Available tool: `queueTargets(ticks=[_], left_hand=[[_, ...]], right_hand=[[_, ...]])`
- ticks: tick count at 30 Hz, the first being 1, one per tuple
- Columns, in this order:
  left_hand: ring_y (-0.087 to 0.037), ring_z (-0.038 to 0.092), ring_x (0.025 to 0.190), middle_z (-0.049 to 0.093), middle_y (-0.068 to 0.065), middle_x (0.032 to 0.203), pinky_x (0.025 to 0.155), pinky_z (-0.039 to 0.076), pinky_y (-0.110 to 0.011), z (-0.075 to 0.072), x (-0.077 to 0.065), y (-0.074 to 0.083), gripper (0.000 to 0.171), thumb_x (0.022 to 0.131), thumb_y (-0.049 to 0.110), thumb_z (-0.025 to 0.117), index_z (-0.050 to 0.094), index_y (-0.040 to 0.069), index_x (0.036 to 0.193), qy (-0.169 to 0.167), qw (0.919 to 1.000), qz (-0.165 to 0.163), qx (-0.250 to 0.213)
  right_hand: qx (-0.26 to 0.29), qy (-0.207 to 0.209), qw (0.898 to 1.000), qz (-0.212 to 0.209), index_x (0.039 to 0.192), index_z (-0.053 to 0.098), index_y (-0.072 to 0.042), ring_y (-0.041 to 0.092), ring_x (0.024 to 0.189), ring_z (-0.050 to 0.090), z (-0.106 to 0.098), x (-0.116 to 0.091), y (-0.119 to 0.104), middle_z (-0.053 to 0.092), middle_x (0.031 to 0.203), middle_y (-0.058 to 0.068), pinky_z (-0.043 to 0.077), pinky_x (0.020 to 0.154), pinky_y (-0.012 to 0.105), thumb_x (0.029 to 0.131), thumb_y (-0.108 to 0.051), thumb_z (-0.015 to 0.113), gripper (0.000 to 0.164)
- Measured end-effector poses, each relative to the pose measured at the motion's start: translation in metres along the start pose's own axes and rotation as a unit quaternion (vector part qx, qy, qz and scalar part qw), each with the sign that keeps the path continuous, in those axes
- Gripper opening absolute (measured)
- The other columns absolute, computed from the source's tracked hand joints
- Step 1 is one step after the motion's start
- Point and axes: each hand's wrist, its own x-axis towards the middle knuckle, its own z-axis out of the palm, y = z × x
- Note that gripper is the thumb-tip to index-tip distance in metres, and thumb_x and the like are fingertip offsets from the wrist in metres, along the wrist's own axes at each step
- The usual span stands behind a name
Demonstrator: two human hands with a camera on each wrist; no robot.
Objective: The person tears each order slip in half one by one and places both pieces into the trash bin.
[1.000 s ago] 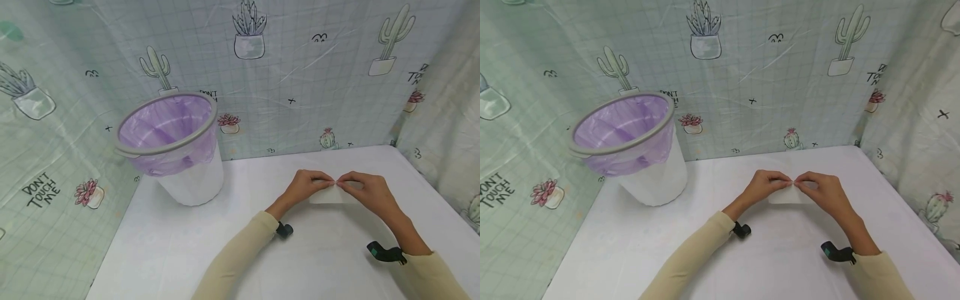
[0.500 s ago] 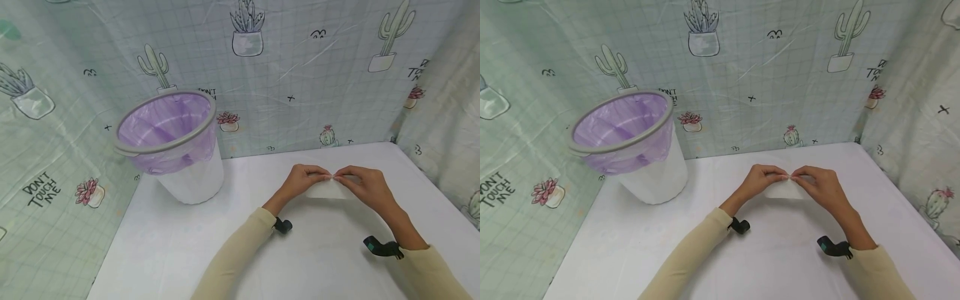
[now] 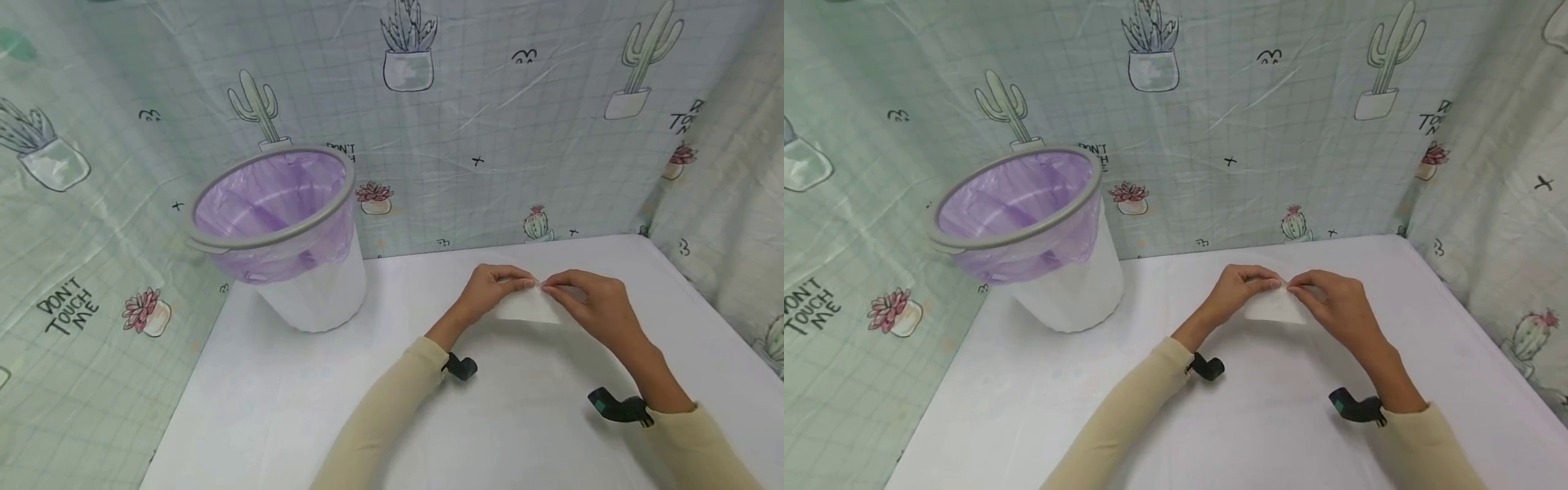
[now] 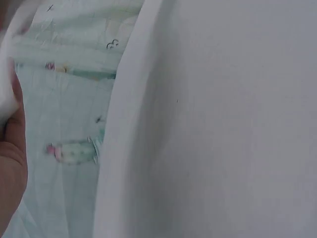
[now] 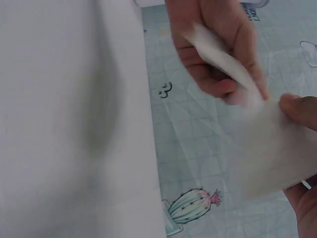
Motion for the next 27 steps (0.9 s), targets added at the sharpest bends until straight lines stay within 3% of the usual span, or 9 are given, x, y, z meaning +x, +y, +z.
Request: queueTargets(ticks=[4, 8, 14, 22, 27], left_hand=[[-0.004, 0.067, 0.086, 0.077, 0.007, 0.098, 0.070, 0.052, -0.021, -0.016, 0.000, -0.012, 0.016, 0.092, 0.022, 0.077, 0.082, 0.010, 0.102, 0.078, 0.9961, -0.033, -0.026], [-0.009, 0.069, 0.089, 0.077, 0.006, 0.098, 0.073, 0.054, -0.024, -0.035, -0.002, -0.014, 0.016, 0.092, 0.026, 0.078, 0.082, 0.013, 0.100, 0.109, 0.9936, -0.031, -0.002], [-0.007, 0.069, 0.096, 0.077, 0.010, 0.100, 0.078, 0.056, -0.027, -0.046, -0.004, -0.002, 0.016, 0.092, 0.034, 0.077, 0.082, 0.021, 0.100, 0.103, 0.9938, -0.015, 0.039], [0.001, 0.066, 0.104, 0.076, 0.013, 0.104, 0.093, 0.052, -0.023, -0.051, -0.013, 0.015, 0.016, 0.094, 0.031, 0.075, 0.082, 0.021, 0.104, 0.093, 0.9900, -0.005, 0.106], [0.000, 0.066, 0.105, 0.076, 0.012, 0.104, 0.094, 0.051, -0.024, -0.057, -0.019, 0.021, 0.015, 0.095, 0.028, 0.074, 0.082, 0.020, 0.105, 0.090, 0.9887, 0.010, 0.119]], right_hand=[[0.015, 0.030, 0.999, 0.004, 0.094, 0.079, -0.007, -0.006, 0.085, 0.065, -0.012, -0.002, -0.006, 0.077, 0.087, 0.005, 0.040, 0.078, -0.001, 0.074, 0.004, 0.087, 0.025], [0.030, 0.042, 0.999, 0.012, 0.095, 0.079, -0.007, -0.026, 0.094, 0.050, -0.022, -0.003, -0.006, 0.077, 0.088, 0.006, 0.039, 0.082, -0.001, 0.072, 0.007, 0.086, 0.028], [0.050, 0.020, 0.998, 0.046, 0.097, 0.079, -0.010, -0.023, 0.094, 0.053, -0.021, -0.006, -0.004, 0.077, 0.091, 0.004, 0.040, 0.079, 0.000, 0.077, 0.006, 0.084, 0.026], [0.079, -0.006, 0.995, 0.057, 0.100, 0.078, -0.014, -0.016, 0.095, 0.058, -0.017, -0.003, -0.008, 0.075, 0.095, -0.002, 0.041, 0.080, 0.002, 0.084, 0.004, 0.079, 0.024], [0.078, -0.012, 0.996, 0.050, 0.100, 0.077, -0.013, -0.016, 0.096, 0.057, -0.016, 0.001, -0.010, 0.076, 0.095, 0.000, 0.042, 0.080, 0.002, 0.083, 0.006, 0.079, 0.025]])
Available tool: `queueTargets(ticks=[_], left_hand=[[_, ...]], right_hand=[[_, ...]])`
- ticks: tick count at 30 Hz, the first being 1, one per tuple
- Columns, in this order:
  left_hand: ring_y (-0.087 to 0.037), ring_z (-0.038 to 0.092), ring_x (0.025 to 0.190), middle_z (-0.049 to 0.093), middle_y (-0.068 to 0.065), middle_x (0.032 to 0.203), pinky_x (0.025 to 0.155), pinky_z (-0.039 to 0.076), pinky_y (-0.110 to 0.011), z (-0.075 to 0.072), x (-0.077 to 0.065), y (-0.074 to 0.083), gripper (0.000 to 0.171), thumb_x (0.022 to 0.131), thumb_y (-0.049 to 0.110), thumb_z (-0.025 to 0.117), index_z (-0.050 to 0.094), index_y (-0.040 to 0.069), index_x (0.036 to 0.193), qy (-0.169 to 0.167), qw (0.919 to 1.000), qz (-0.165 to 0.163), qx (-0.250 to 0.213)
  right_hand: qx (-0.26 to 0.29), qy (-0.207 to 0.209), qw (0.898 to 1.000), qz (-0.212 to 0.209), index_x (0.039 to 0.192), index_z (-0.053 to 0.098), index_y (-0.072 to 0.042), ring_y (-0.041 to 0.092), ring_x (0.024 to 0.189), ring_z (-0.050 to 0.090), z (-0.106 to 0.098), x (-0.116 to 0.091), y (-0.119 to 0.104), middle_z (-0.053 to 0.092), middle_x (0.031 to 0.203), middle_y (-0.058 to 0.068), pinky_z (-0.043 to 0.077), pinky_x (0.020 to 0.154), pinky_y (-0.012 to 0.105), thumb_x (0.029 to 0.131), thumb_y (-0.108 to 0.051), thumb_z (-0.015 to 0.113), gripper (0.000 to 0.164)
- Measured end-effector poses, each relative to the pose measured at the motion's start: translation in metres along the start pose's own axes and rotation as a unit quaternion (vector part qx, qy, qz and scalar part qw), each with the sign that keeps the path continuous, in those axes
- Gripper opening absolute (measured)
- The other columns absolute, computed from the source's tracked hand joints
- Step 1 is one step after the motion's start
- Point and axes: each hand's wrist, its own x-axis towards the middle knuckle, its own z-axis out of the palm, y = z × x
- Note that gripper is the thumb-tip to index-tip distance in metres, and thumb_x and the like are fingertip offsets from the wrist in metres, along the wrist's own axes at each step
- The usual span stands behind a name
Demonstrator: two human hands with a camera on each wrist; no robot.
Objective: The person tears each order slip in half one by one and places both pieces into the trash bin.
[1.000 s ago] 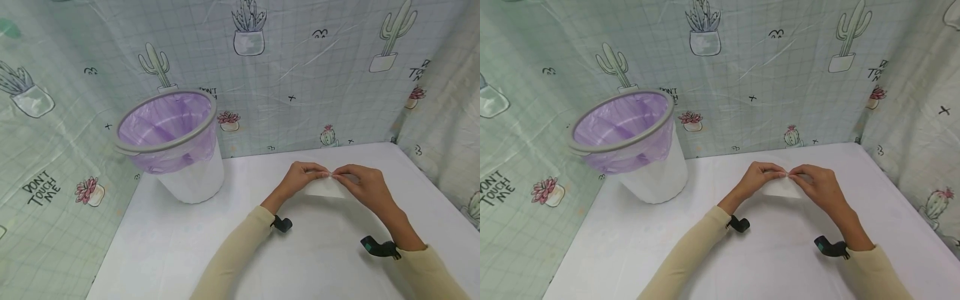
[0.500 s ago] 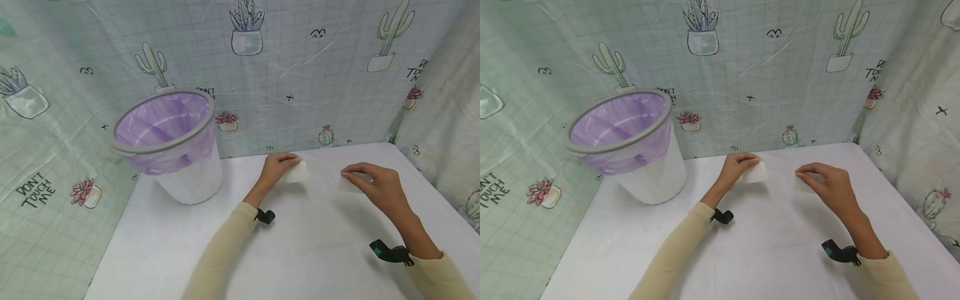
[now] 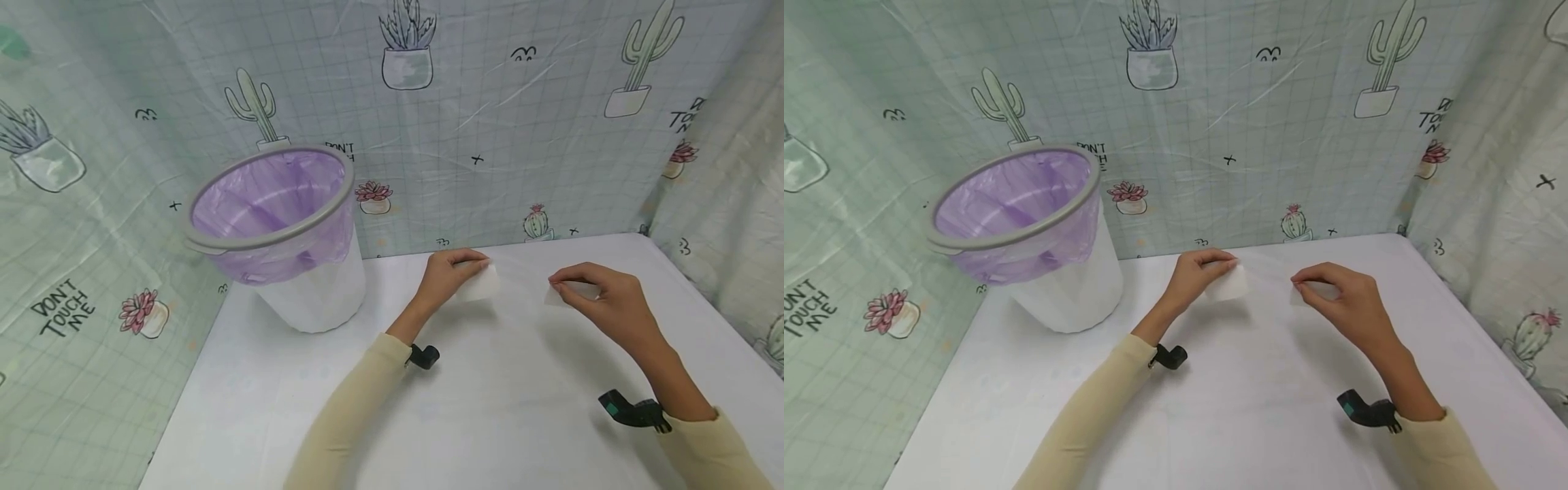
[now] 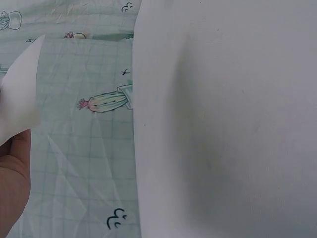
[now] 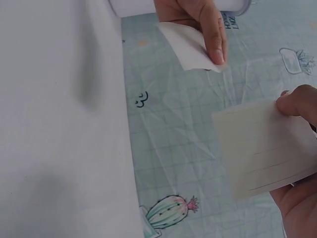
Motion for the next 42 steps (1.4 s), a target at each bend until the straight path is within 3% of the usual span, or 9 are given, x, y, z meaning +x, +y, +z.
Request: queueTargets(ticks=[10, 15, 19, 22, 29, 34, 42], left_hand=[[-0.001, 0.067, 0.101, 0.076, 0.009, 0.102, 0.091, 0.053, -0.023, -0.013, -0.008, 0.016, 0.014, 0.096, 0.025, 0.073, 0.081, 0.017, 0.104, -0.007, 0.9988, 0.043, 0.022], [-0.002, 0.067, 0.101, 0.076, 0.008, 0.102, 0.092, 0.053, -0.026, -0.021, -0.012, 0.021, 0.014, 0.095, 0.024, 0.075, 0.080, 0.016, 0.104, -0.008, 0.9979, 0.059, 0.026], [-0.004, 0.068, 0.102, 0.076, 0.005, 0.103, 0.095, 0.054, -0.033, -0.026, -0.016, 0.024, 0.013, 0.094, 0.021, 0.076, 0.080, 0.015, 0.105, -0.001, 0.9971, 0.070, 0.031], [-0.004, 0.068, 0.102, 0.076, 0.005, 0.104, 0.096, 0.053, -0.032, -0.029, -0.019, 0.027, 0.014, 0.093, 0.021, 0.077, 0.079, 0.015, 0.106, 0.005, 0.9970, 0.066, 0.041], [-0.005, 0.068, 0.100, 0.075, 0.002, 0.101, 0.097, 0.052, -0.025, -0.036, -0.023, 0.033, 0.012, 0.092, 0.018, 0.078, 0.075, 0.013, 0.103, 0.017, 0.9955, 0.076, 0.054], [-0.004, 0.068, 0.098, 0.075, 0.002, 0.098, 0.096, 0.053, -0.030, -0.041, -0.026, 0.037, 0.008, 0.092, 0.015, 0.078, 0.075, 0.013, 0.100, 0.023, 0.9954, 0.082, 0.043], [-0.005, 0.068, 0.101, 0.075, 0.001, 0.099, 0.096, 0.052, -0.026, -0.049, -0.030, 0.046, 0.008, 0.090, 0.013, 0.079, 0.076, 0.012, 0.098, 0.036, 0.9963, 0.072, 0.029]], right_hand=[[0.006, -0.001, 0.999, 0.031, 0.103, 0.074, -0.016, -0.013, 0.094, 0.055, -0.001, -0.001, -0.006, 0.074, 0.098, -0.002, 0.040, 0.078, 0.003, 0.085, -0.002, 0.080, 0.024], [0.010, -0.005, 1.000, 0.005, 0.100, 0.074, -0.015, -0.013, 0.095, 0.056, 0.001, 0.002, -0.008, 0.074, 0.094, 0.000, 0.041, 0.082, 0.003, 0.083, 0.004, 0.081, 0.026], [0.008, -0.006, 1.000, -0.025, 0.099, 0.075, -0.015, -0.005, 0.091, 0.061, 0.001, 0.004, -0.006, 0.073, 0.094, -0.004, 0.042, 0.080, 0.004, 0.078, 0.009, 0.082, 0.032], [0.009, -0.006, 0.999, -0.045, 0.098, 0.075, -0.014, 0.001, 0.089, 0.062, 0.000, 0.005, -0.004, 0.072, 0.094, -0.006, 0.043, 0.080, 0.004, 0.074, 0.012, 0.083, 0.036], [0.028, -0.012, 0.997, -0.077, 0.099, 0.078, -0.014, -0.009, 0.098, 0.059, 0.000, 0.007, -0.002, 0.072, 0.096, -0.005, 0.043, 0.085, 0.004, 0.068, 0.019, 0.083, 0.045], [0.034, -0.013, 0.994, -0.099, 0.099, 0.079, -0.016, -0.009, 0.099, 0.059, 0.001, 0.010, -0.002, 0.072, 0.095, -0.006, 0.044, 0.086, 0.005, 0.066, 0.020, 0.083, 0.048], [0.057, -0.020, 0.991, -0.120, 0.102, 0.080, -0.014, -0.005, 0.101, 0.061, 0.003, 0.017, -0.006, 0.072, 0.098, -0.004, 0.046, 0.084, 0.006, 0.068, 0.020, 0.082, 0.048]])
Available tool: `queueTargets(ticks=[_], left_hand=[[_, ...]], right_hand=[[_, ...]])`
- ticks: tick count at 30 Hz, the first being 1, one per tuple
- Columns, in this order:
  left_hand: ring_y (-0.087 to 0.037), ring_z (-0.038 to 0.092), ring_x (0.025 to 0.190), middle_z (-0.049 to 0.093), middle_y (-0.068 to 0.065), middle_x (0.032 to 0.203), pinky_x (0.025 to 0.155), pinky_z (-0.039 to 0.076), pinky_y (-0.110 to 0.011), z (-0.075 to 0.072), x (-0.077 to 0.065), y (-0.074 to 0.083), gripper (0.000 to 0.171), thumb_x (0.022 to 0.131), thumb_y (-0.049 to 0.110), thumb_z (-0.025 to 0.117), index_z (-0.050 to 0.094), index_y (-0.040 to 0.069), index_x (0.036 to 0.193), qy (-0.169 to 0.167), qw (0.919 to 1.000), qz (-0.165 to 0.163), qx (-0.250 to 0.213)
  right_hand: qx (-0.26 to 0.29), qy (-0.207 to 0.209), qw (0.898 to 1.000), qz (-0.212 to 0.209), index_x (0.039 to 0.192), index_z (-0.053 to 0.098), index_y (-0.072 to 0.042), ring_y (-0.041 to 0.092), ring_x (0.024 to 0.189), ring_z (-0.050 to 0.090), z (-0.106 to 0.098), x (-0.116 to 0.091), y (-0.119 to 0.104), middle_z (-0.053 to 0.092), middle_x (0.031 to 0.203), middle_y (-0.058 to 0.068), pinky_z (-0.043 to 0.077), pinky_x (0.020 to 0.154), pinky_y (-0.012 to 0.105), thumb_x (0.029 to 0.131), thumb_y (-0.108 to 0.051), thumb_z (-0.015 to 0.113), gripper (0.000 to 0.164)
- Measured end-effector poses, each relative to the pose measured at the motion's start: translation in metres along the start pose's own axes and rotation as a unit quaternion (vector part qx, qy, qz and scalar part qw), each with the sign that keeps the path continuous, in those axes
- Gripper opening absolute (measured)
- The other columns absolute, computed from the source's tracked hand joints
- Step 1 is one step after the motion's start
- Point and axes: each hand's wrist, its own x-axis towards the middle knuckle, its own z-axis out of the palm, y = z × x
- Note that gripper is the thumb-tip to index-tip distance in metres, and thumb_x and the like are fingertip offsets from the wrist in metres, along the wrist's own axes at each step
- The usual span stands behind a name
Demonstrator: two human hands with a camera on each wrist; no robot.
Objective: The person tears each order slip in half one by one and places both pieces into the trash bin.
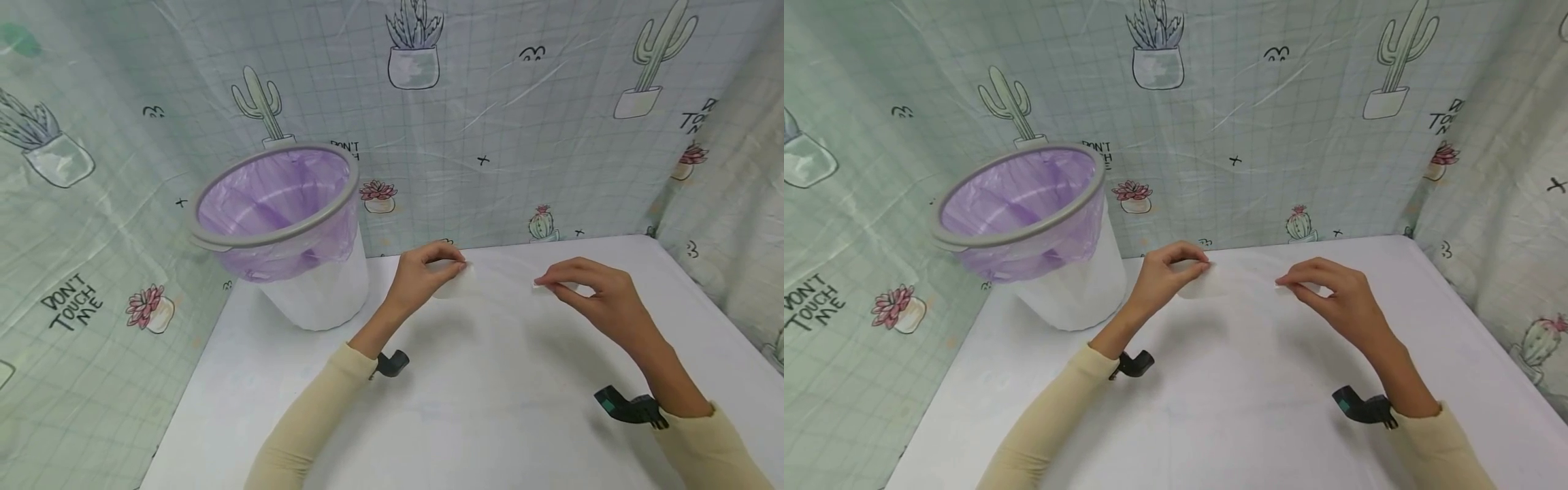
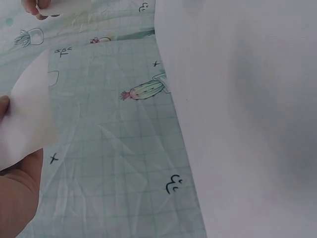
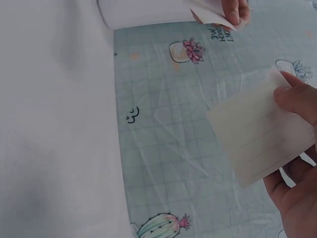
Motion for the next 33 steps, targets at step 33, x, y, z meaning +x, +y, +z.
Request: queueTargets(ticks=[33], left_hand=[[-0.009, 0.070, 0.099, 0.076, 0.000, 0.100, 0.094, 0.054, -0.031, -0.016, -0.002, 0.003, 0.007, 0.091, 0.011, 0.078, 0.076, 0.011, 0.098, -0.003, 0.9996, 0.022, 0.020]], right_hand=[[0.023, 0.035, 0.995, 0.087, 0.097, 0.081, -0.011, 0.006, 0.053, 0.039, 0.034, 0.031, -0.013, 0.075, 0.082, -0.002, 0.032, 0.048, 0.022, 0.080, 0.003, 0.084, 0.022]])
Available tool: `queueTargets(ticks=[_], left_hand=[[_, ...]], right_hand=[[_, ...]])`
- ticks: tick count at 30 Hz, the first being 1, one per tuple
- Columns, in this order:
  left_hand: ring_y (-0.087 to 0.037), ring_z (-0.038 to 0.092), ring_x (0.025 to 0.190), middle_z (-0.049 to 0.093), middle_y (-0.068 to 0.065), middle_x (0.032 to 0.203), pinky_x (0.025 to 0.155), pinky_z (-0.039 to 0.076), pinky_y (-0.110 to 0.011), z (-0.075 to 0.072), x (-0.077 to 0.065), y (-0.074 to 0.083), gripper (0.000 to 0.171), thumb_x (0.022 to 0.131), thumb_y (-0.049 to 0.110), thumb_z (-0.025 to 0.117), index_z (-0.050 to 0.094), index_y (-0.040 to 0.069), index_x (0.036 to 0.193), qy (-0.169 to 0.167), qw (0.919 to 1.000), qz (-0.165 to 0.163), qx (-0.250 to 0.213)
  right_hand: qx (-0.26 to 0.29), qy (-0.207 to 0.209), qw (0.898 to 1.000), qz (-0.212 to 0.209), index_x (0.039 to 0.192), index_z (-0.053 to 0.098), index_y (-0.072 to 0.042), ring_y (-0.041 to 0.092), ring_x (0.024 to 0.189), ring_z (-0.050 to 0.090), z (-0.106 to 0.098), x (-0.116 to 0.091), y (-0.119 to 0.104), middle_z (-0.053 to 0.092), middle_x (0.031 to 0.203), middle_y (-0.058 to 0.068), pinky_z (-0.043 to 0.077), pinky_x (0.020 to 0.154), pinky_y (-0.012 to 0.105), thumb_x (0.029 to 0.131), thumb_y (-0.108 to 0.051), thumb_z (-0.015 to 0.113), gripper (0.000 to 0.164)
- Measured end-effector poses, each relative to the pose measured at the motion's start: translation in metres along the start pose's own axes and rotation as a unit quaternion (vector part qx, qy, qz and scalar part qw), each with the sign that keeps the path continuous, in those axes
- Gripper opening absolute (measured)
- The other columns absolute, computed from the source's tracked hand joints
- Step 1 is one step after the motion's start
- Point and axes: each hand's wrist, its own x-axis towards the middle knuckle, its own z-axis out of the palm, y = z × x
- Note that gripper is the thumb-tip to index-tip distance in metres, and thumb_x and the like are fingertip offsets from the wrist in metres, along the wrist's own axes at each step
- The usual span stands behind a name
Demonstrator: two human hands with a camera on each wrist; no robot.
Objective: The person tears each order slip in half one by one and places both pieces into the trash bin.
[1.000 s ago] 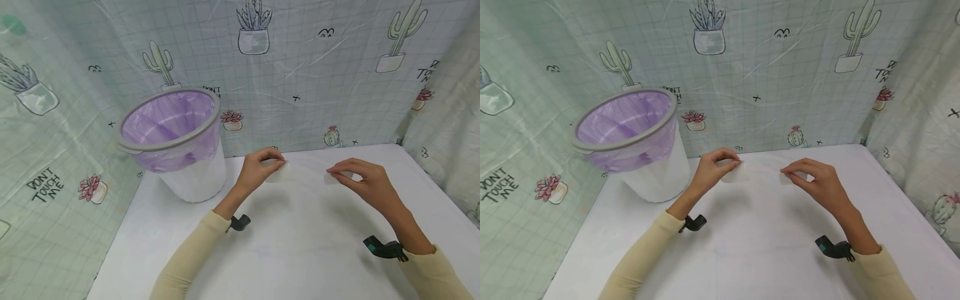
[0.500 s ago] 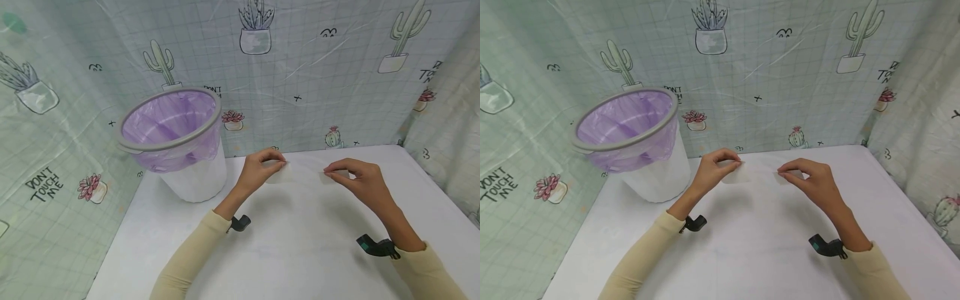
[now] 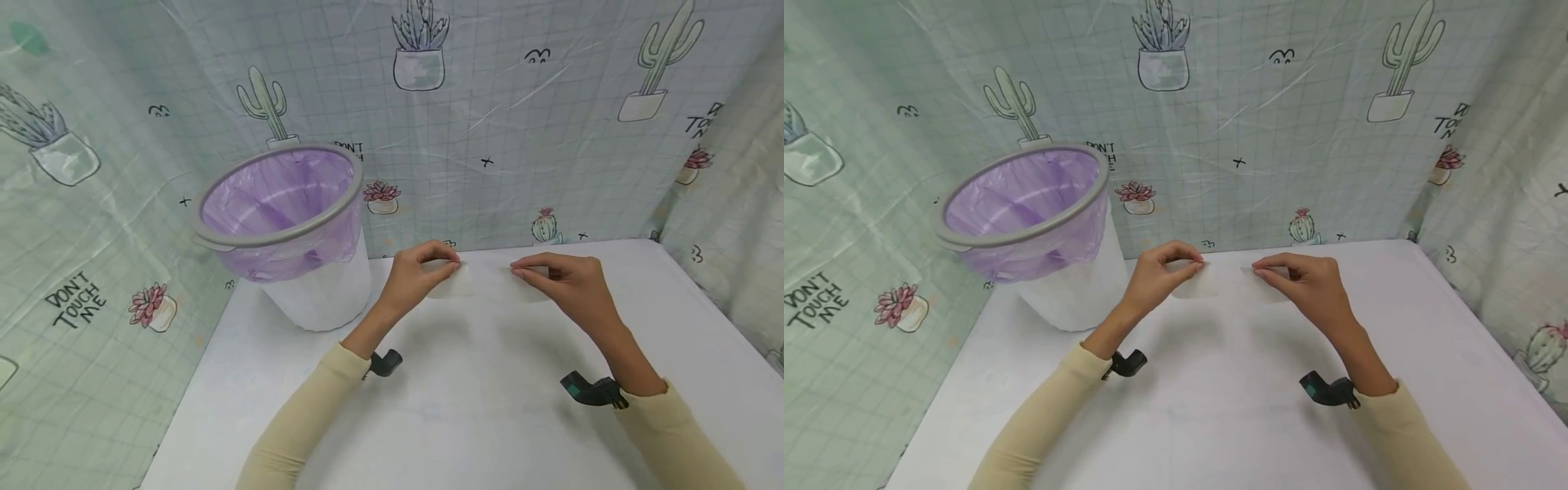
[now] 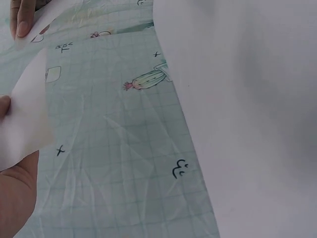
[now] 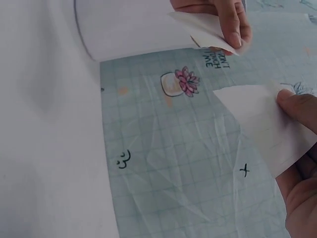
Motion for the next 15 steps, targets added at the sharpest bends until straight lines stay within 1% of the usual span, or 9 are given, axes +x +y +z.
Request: queueTargets(ticks=[2, 8, 12, 15], left_hand=[[-0.008, 0.070, 0.098, 0.076, 0.001, 0.099, 0.093, 0.054, -0.029, -0.002, -0.001, 0.002, 0.007, 0.091, 0.011, 0.078, 0.076, 0.012, 0.098, -0.002, 1.0000, 0.002, 0.006], [-0.007, 0.070, 0.096, 0.076, 0.000, 0.096, 0.092, 0.056, -0.035, -0.009, -0.005, 0.004, 0.008, 0.091, 0.009, 0.078, 0.075, 0.011, 0.098, -0.002, 0.9999, 0.010, 0.011], [-0.008, 0.070, 0.097, 0.076, 0.001, 0.096, 0.092, 0.055, -0.032, -0.014, -0.007, 0.006, 0.008, 0.091, 0.009, 0.078, 0.075, 0.011, 0.098, -0.001, 0.9999, 0.008, 0.012], [-0.009, 0.070, 0.096, 0.076, 0.000, 0.096, 0.091, 0.055, -0.030, -0.018, -0.009, 0.009, 0.007, 0.091, 0.009, 0.078, 0.076, 0.011, 0.097, 0.006, 0.9999, 0.003, 0.013]], right_hand=[[0.002, -0.004, 1.000, 0.005, 0.097, 0.081, -0.010, 0.007, 0.053, 0.039, 0.003, 0.002, -0.001, 0.075, 0.081, -0.002, 0.032, 0.048, 0.023, 0.081, 0.002, 0.083, 0.020], [0.026, -0.004, 1.000, 0.016, 0.099, 0.081, -0.010, 0.009, 0.053, 0.039, 0.011, 0.005, -0.005, 0.075, 0.083, 0.000, 0.032, 0.047, 0.024, 0.083, 0.001, 0.082, 0.019], [0.048, 0.002, 0.999, 0.012, 0.098, 0.081, -0.010, 0.008, 0.052, 0.038, 0.015, 0.009, -0.009, 0.076, 0.083, 0.000, 0.031, 0.047, 0.024, 0.083, 0.002, 0.082, 0.020], [0.062, -0.002, 0.998, 0.009, 0.099, 0.081, -0.011, 0.009, 0.052, 0.038, 0.018, 0.011, -0.013, 0.076, 0.085, 0.001, 0.031, 0.047, 0.024, 0.083, 0.001, 0.082, 0.019]])
